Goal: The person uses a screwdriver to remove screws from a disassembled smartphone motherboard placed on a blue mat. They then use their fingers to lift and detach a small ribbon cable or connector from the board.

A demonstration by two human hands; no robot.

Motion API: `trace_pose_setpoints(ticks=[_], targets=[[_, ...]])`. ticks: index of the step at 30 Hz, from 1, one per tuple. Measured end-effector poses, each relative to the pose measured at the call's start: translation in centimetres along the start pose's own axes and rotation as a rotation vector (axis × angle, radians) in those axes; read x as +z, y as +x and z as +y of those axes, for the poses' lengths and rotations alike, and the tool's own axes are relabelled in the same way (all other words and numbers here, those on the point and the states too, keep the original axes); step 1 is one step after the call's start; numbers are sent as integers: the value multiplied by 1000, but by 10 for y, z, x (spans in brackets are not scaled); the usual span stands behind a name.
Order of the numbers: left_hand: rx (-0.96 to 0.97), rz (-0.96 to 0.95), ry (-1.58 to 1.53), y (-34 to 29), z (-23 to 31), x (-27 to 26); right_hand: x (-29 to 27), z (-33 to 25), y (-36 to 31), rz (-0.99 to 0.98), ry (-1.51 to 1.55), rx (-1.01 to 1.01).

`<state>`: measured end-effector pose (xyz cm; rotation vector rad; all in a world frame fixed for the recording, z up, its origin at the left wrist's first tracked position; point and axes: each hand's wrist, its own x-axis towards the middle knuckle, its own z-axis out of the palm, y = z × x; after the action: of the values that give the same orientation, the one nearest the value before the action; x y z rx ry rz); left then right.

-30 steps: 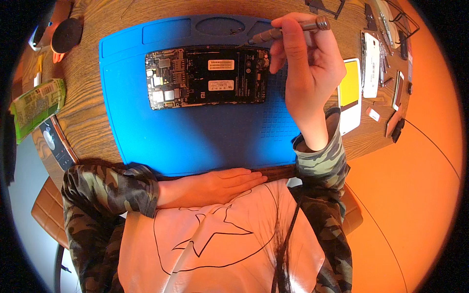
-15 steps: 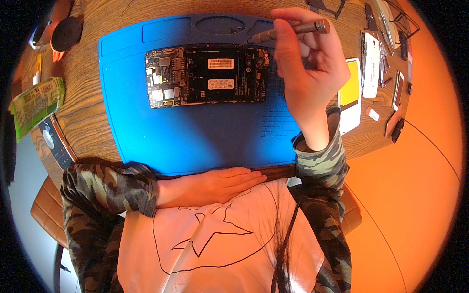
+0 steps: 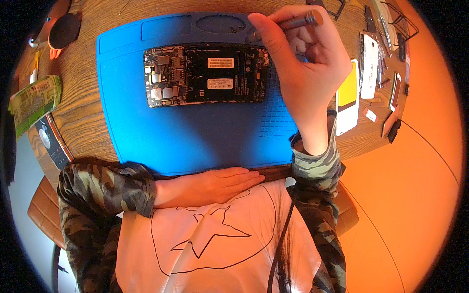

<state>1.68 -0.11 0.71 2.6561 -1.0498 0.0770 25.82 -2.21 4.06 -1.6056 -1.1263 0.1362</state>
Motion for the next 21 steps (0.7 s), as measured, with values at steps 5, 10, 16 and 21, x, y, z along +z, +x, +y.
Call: trace_pose_setpoints(ticks=[5, 10, 16, 21], targets=[[-28, 30, -17, -1, 2, 3, -2, -5, -2, -24, 205, 215], [-23, 40, -36, -2, 1, 4, -9, -8, 0, -43, 102, 202], [-46, 124, -71, -1, 0, 6, -4, -13, -5, 13, 95, 225], [-22, 100, -29, -1, -1, 4, -3, -8, -2, 40, 183, 229]])
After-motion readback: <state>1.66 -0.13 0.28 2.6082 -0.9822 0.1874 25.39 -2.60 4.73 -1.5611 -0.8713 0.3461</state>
